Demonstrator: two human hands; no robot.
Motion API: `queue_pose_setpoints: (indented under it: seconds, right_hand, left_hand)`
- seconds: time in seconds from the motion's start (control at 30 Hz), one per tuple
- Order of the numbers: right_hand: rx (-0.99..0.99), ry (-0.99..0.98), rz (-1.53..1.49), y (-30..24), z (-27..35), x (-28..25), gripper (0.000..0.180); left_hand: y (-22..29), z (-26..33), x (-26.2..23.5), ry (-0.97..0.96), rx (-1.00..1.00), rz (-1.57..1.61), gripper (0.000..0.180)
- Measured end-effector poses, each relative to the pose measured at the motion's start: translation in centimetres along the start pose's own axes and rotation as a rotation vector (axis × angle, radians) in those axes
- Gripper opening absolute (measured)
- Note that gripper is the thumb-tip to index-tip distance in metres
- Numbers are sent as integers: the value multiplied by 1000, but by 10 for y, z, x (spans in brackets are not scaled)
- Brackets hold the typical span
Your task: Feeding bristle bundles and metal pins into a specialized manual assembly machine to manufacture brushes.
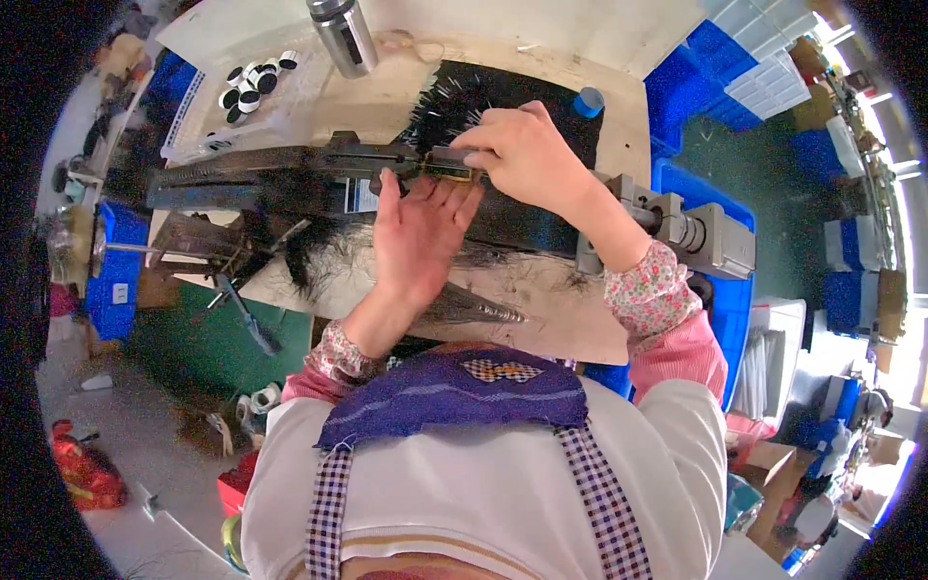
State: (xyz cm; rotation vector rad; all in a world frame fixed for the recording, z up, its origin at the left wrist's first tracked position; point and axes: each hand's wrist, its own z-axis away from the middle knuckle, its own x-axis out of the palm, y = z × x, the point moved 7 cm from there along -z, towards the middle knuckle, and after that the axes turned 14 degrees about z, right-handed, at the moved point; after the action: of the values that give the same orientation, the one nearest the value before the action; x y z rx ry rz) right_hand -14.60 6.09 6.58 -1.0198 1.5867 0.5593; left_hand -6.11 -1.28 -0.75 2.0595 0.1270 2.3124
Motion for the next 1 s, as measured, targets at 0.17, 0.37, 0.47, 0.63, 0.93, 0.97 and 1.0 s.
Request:
queue_pose_setpoints:
  seconds: [0.17, 0.37, 0.47, 0.63, 0.93, 0.97, 1.0]
  right_hand:
    - [-28, 265, -103, 5, 3, -17, 17]
    - [66, 58, 172, -26, 17, -14, 17]
    - [38, -39, 260, -41, 14, -10, 15]
    - [-37, -35, 330, -46, 9, -3, 12]
    - [124, -38, 41, -40, 78, 14, 30]
    - [196, -183, -10, -35, 99, 30, 30]
    - [241, -280, 4, -29, 118, 48, 29]
  left_hand:
    - [5, 0, -14, -37, -18, -1, 58]
    - [6, -2, -2, 49, 72, -58, 48]
    - [8, -4, -13, -204, -64, 142, 53]
    - [10, -3, -5, 127, 44, -88, 37]
    - [-4, 5, -17, 220, 94, -218, 24]
    - [-9, 5, -20, 191, 122, -194, 22]
    - [-14, 3, -25, 161, 150, -167, 20]
